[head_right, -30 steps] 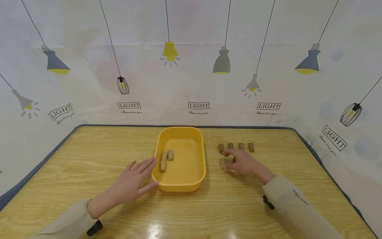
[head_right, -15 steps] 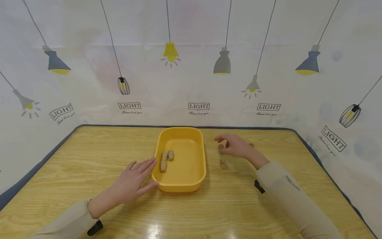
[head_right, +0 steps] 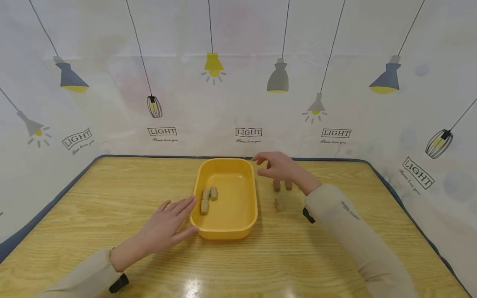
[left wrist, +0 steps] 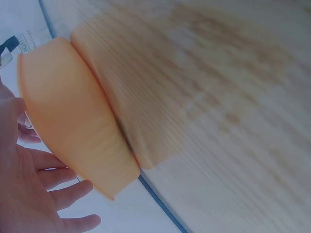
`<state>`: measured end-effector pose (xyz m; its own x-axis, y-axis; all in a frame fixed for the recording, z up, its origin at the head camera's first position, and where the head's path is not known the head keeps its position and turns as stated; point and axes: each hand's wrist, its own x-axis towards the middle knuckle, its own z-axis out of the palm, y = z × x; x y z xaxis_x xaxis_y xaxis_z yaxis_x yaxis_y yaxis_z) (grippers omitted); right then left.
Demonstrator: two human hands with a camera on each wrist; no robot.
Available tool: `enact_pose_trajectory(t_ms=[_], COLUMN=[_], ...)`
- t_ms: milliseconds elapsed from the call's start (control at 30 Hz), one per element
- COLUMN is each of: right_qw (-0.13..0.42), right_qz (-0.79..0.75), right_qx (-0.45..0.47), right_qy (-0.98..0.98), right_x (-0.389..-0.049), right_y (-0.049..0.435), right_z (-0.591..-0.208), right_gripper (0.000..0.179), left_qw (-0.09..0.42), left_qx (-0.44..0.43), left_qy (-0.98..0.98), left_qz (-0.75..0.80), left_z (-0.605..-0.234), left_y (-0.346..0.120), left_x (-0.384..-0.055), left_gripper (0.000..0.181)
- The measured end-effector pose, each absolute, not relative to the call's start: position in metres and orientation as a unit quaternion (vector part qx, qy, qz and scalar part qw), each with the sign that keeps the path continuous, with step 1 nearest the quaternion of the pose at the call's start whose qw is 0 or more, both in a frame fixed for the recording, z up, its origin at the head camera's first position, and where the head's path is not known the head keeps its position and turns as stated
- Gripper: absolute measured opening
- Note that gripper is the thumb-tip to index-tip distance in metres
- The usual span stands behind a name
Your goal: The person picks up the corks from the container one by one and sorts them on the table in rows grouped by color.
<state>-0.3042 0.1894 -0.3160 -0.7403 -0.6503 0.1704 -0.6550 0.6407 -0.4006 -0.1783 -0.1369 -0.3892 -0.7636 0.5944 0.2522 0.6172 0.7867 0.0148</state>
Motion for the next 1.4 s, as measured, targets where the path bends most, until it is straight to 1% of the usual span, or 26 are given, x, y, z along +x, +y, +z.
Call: enact_pose_trajectory(t_ms=[100, 233, 467, 767, 1133, 1400], right_qw=[0.003, -0.020, -0.060, -0.077, -0.115, -0.187], right_qz=[0.216, 0.213, 0.213, 0.204, 0.184, 0.209], right_qx=[0.367, 0.370, 0.344, 0.351, 0.316, 0.263], right_qy=[-0.905, -0.904, -0.913, -0.911, -0.924, -0.923], right_x=[-0.303, -0.304, -0.311, -0.314, -0.316, -0.320], right_y=[0.179, 0.166, 0.143, 0.115, 0.087, 0.071], right_z=[-0.309, -0.302, -0.293, -0.286, -0.294, -0.311], right_gripper=[0.035, 0.037, 0.038, 0.041, 0.043, 0.047], left_qw=[0.120, 0.123, 0.120, 0.115, 0.116, 0.118], left_qx=[-0.322, -0.323, -0.322, -0.321, -0.319, -0.318], left_qy=[-0.938, -0.937, -0.938, -0.939, -0.939, -0.940], left_qz=[-0.048, -0.047, -0.049, -0.048, -0.047, -0.041], left_z=[-0.389, -0.390, -0.390, -0.389, -0.389, -0.390], left_y=[-0.137, -0.137, -0.137, -0.137, -0.137, -0.137], left_x=[-0.179, -0.179, -0.179, -0.179, -0.179, -0.179], left_gripper=[0.070, 0.070, 0.070, 0.071, 0.071, 0.071])
